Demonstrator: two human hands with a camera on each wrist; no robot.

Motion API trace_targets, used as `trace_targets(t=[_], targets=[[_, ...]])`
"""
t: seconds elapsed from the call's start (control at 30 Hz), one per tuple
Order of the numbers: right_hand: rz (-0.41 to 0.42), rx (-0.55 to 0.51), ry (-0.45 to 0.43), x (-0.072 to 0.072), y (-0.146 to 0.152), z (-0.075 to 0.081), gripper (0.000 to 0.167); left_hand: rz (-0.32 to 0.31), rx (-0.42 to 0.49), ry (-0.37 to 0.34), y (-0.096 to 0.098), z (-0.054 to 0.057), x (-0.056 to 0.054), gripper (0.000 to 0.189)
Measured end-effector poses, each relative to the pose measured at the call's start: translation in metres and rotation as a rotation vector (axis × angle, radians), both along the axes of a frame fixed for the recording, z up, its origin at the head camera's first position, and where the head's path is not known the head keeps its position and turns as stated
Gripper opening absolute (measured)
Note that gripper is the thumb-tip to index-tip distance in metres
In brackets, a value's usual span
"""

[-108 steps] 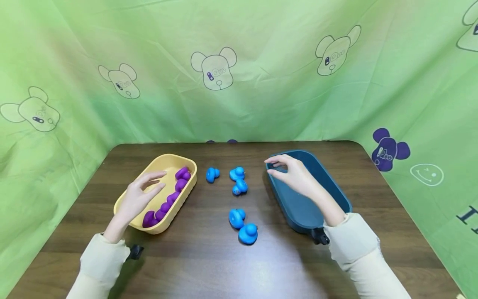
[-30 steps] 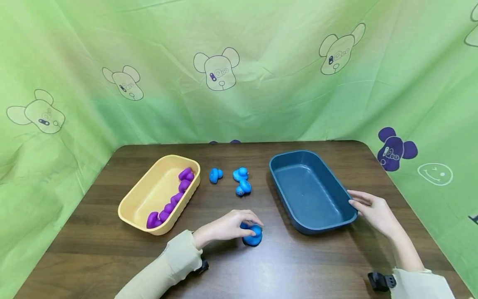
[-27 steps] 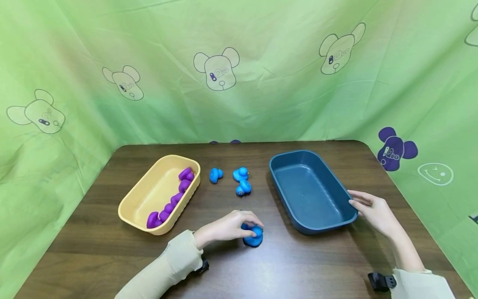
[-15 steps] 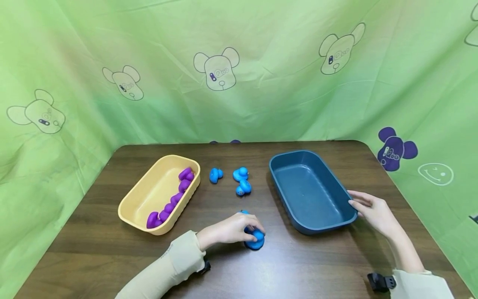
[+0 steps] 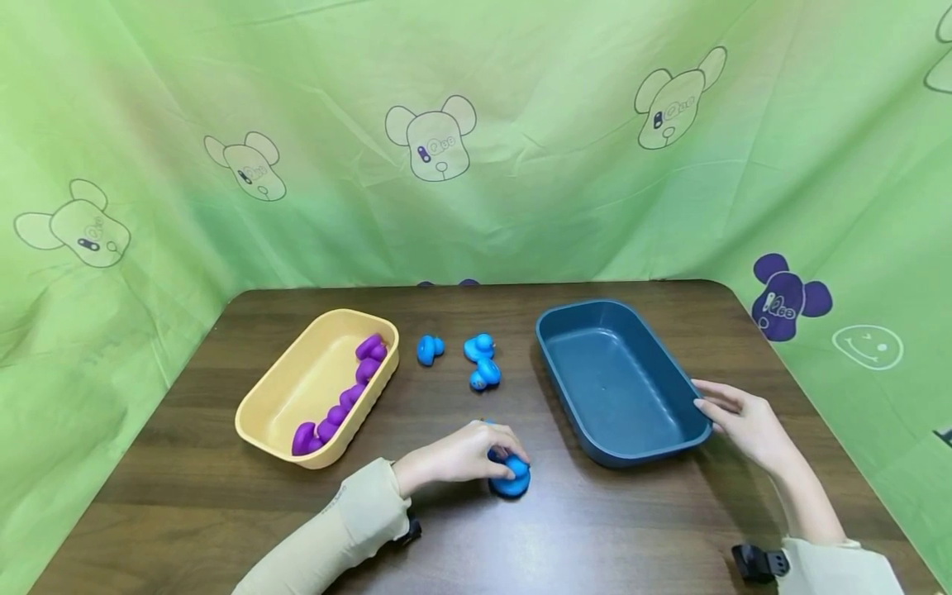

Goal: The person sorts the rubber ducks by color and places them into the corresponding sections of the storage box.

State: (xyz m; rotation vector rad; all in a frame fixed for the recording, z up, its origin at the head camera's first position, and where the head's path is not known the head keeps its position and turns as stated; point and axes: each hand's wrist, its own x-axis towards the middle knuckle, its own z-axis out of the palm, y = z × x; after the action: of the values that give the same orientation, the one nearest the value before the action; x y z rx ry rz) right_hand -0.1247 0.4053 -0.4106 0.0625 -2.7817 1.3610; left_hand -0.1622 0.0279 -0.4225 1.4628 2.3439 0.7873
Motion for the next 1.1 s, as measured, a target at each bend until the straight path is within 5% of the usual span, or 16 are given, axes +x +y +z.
trace_targets(t=[1.1], targets=[[-0.001,-0.071,-0.007,0.000,0.002,-0.004,0.031,0.090,0.181,-0.207,0.018,0.018,-0.017,0.025]])
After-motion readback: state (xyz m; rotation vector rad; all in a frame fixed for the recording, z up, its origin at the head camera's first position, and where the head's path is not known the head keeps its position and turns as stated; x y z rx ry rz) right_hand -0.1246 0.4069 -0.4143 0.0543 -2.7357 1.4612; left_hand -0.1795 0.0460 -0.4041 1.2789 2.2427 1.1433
